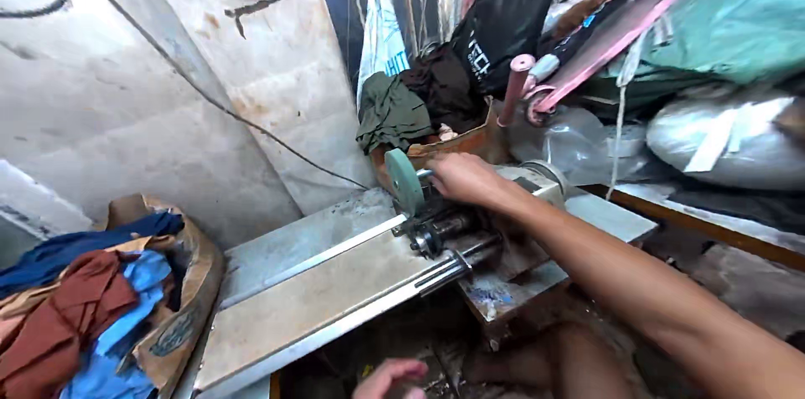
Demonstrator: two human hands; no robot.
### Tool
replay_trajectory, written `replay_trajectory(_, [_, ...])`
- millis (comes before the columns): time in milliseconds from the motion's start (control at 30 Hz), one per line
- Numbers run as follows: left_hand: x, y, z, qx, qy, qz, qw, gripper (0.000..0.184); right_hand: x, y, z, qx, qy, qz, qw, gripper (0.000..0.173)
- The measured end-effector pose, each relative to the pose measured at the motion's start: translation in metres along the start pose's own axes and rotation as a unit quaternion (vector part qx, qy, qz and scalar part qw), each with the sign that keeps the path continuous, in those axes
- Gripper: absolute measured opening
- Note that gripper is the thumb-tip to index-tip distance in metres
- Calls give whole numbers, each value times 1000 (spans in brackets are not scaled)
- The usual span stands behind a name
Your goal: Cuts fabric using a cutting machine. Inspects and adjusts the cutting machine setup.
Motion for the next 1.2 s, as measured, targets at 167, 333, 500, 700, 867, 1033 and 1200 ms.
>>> replay_trajectory(167, [-29,77,-54,97,71,-96,988,25,52,24,-53,-60,-96,-37,993,30])
replay_trajectory(333, [-36,119,-94,139,97,-183,968,28,27,11,-49,-102,-47,46,993,27])
replay_trajectory(500, [-46,139,-125,101,160,-168,967,41,-28,-11,-20,-150,128,134,971,27])
replay_trajectory(700, [-23,142,-165,14,177,-56,983,76,-55,-27,13,-151,197,137,959,31])
replay_trajectory(867, [6,141,-177,12,169,-41,985,96,-61,-33,42,-156,217,151,952,28])
replay_trajectory(1033, [20,139,-163,132,169,-92,973,93,-59,-26,71,-176,134,65,973,31])
replay_trajectory(1200, [31,136,-146,301,175,-207,914,91,-102,-15,101,-231,105,-181,950,40])
Point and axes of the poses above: each hand's wrist, its own z-axis away from the middle knuckle, its own x-axis out of the palm, y = z × x, the point moved 8 cm from there along -z, towards the middle knuckle, and after that the axes turned 8 degrees about -x, right-handed, at the moved point
